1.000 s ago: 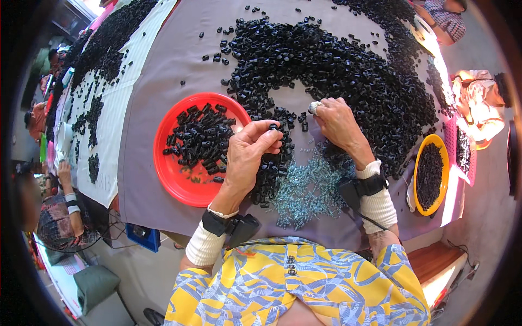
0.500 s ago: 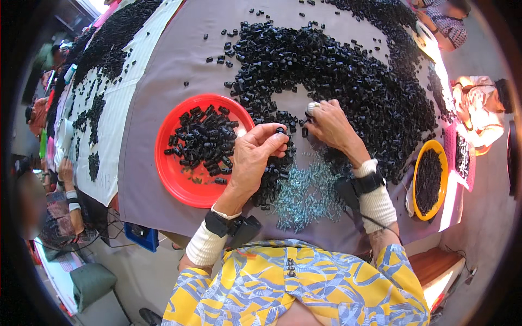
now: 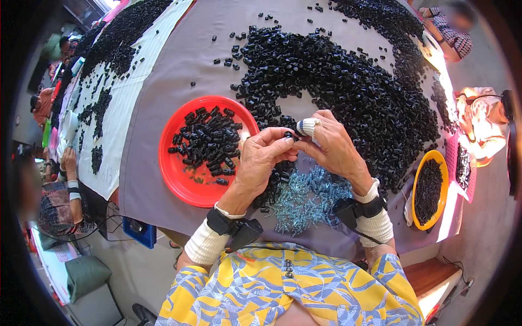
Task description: Manually assembling small black plastic or rubber components at a workstation.
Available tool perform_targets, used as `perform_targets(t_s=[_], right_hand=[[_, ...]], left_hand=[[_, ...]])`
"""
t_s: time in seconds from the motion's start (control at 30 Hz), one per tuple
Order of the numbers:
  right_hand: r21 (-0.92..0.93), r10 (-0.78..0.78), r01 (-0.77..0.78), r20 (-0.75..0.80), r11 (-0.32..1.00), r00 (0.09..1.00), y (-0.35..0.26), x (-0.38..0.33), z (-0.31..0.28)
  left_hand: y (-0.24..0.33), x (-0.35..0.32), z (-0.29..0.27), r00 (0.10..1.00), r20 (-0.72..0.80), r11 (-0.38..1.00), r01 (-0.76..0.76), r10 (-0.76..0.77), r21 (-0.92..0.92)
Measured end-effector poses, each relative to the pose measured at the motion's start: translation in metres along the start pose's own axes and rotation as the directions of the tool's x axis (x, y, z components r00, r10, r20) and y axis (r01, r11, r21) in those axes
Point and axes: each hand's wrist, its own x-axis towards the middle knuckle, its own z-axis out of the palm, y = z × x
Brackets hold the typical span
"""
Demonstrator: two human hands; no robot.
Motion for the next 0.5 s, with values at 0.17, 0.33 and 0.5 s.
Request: perform_targets(t_s=[0.17,0.33,0.5], right_hand=[[0.090,0.084,-0.084,0.006,0.992,0.996,-0.0059,0.0030,-0.0001],[0.099,0.109,-0.098,-0.108,0.990,0.988,-0.0061,0.0034,0.0048],[0.054,0.089,-0.089,0.005,0.995,0.996,-0.0030,0.0065,0.0095]], left_hand=[[0.0045,-0.0016,0.0040,0.999,-0.029,0.999,-0.037,0.036,-0.023],[0.0029,-0.0011,0.0041,0.989,-0.041,0.990,-0.140,0.140,-0.016],[0.0043,-0.0041,0.0019,0.969,-0.057,0.963,-0.232,0.242,0.136]])
